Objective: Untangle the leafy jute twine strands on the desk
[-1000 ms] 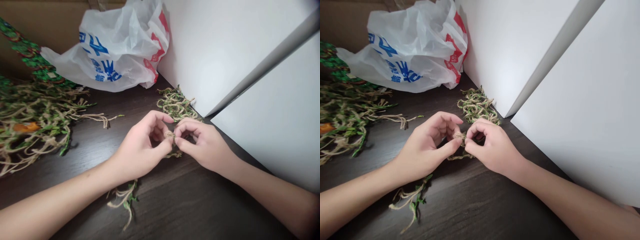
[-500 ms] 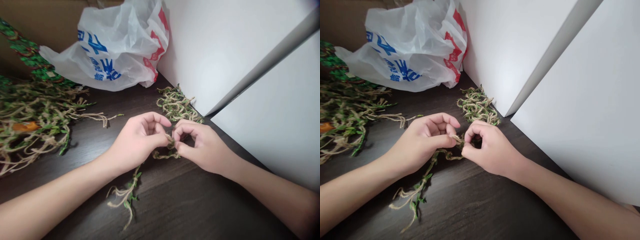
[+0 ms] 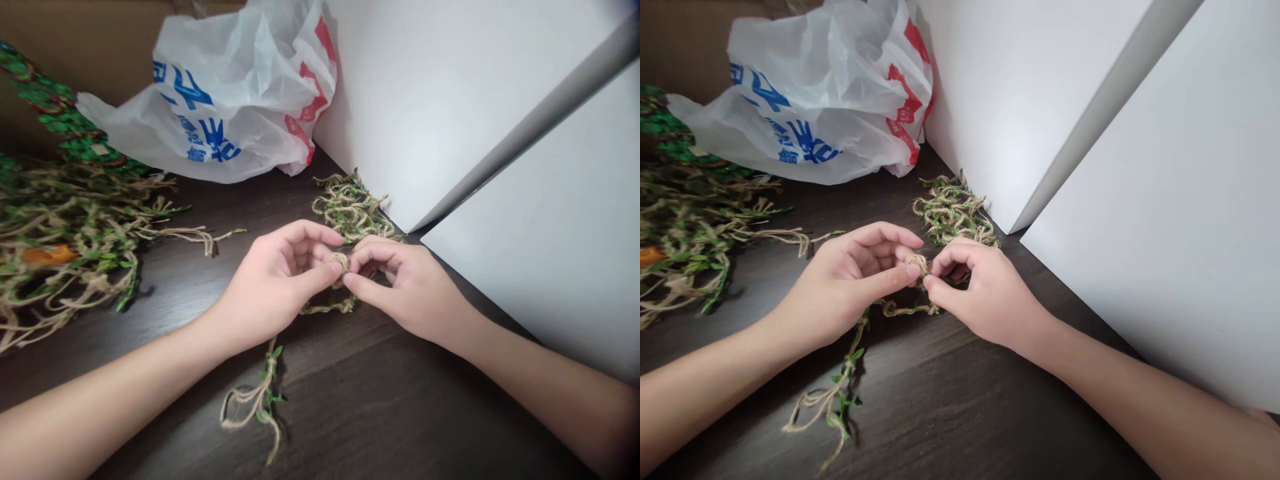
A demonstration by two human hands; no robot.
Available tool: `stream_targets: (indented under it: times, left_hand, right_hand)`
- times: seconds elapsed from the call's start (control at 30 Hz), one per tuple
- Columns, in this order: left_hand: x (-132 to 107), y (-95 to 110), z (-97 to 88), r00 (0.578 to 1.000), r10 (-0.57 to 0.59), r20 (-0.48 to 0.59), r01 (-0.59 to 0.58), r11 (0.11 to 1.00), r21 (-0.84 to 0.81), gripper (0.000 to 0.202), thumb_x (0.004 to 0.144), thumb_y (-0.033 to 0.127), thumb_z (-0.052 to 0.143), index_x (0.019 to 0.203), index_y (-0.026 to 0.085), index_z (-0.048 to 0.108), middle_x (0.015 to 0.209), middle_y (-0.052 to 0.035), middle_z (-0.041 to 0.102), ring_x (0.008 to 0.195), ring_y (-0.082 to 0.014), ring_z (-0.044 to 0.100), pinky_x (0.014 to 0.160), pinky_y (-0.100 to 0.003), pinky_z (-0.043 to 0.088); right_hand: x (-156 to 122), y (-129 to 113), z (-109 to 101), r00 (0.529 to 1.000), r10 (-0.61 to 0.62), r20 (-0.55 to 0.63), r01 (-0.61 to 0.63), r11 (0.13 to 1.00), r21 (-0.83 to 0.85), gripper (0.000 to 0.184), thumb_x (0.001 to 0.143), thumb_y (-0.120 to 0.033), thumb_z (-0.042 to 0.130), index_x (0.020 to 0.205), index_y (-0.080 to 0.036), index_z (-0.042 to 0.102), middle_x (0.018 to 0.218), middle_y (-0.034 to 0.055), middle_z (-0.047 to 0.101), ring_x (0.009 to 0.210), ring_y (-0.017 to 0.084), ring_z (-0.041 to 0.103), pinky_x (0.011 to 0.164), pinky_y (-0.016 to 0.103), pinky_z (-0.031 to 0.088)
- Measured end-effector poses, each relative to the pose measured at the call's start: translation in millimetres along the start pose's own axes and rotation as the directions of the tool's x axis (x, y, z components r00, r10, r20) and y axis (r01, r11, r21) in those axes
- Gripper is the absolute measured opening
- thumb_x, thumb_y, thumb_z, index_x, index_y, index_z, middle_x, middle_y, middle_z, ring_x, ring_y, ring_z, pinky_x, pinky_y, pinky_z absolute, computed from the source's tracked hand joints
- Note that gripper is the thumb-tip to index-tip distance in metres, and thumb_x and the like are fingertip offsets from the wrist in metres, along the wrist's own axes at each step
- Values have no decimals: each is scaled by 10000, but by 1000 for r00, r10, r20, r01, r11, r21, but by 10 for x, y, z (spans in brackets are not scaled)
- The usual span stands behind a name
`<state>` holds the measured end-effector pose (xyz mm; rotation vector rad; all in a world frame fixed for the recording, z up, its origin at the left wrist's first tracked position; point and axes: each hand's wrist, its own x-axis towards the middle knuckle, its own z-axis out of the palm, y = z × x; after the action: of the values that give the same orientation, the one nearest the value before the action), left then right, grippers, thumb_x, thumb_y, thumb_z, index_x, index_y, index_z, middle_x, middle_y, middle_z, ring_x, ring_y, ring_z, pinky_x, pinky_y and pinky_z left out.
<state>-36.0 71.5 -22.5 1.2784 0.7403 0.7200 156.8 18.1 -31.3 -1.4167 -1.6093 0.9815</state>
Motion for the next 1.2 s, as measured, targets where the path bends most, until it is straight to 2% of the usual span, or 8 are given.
stream_targets:
  times: [0.2,0.33,0.5,0.63,0.73,0.9,1.07,1.2]
  left_hand:
    - [-12,-79,12,995,-64,82,78,980,-183,254,891,125,771,1110,141,641,798,7,688,721,-91,617,707,-222,486]
    - [-21,-57,26,988,-124,87,145,944,-296,254,836,41,762,1044,129,646,755,7,695,667,-82,615,649,-201,453]
    - [-8,-9,9,983,-165,81,183,905,-385,269,764,-15,761,977,119,668,701,-1,709,633,-88,632,654,-199,467]
    - [-3,-33,-14,988,-143,50,151,939,-309,296,779,45,792,1043,126,686,743,-11,720,661,-110,639,692,-232,489]
    - [-2,-40,-24,998,-48,29,52,982,-181,350,813,134,830,1124,149,669,821,-21,732,744,-140,666,755,-271,521]
    - [0,-3,-27,1000,22,4,-22,999,-46,347,814,190,868,1092,156,663,836,-16,723,768,-145,673,754,-270,540]
    - [4,-17,-40,995,10,96,1,994,-111,249,866,149,820,1072,156,681,815,-7,713,742,-120,657,735,-241,527]
    - [9,-54,-45,986,-16,163,49,979,-199,214,873,154,820,1061,164,717,832,-14,718,764,-120,656,760,-242,515]
  right_hand:
    - [13,-33,-4,997,-26,72,29,998,-47,72,789,-140,636,749,-200,645,789,-19,626,776,164,581,762,336,454]
    - [17,-58,-21,992,-21,126,27,998,-48,87,774,-114,629,759,-198,646,799,-24,632,793,157,584,778,322,441]
    - [25,-63,-46,989,21,147,-25,999,29,77,794,-137,627,755,-203,617,773,-31,601,753,148,547,731,306,430]
    - [21,-53,-30,993,21,115,-26,999,42,108,791,-116,625,734,-205,604,762,-29,596,750,148,544,734,305,430]
    - [15,-45,-3,997,19,74,-24,998,60,99,820,-130,649,755,-203,634,788,-20,633,771,155,571,753,310,448]
    - [10,-45,-3,996,47,79,-57,989,135,77,853,-185,709,786,-198,675,819,-10,676,788,161,600,777,320,467]
    - [13,-46,-36,988,99,117,-130,946,298,159,770,-144,715,656,-198,618,707,-31,608,723,149,539,719,313,417]
    - [12,-52,-35,988,102,117,-134,941,311,144,730,-113,668,636,-198,601,672,-40,580,692,139,505,691,305,390]
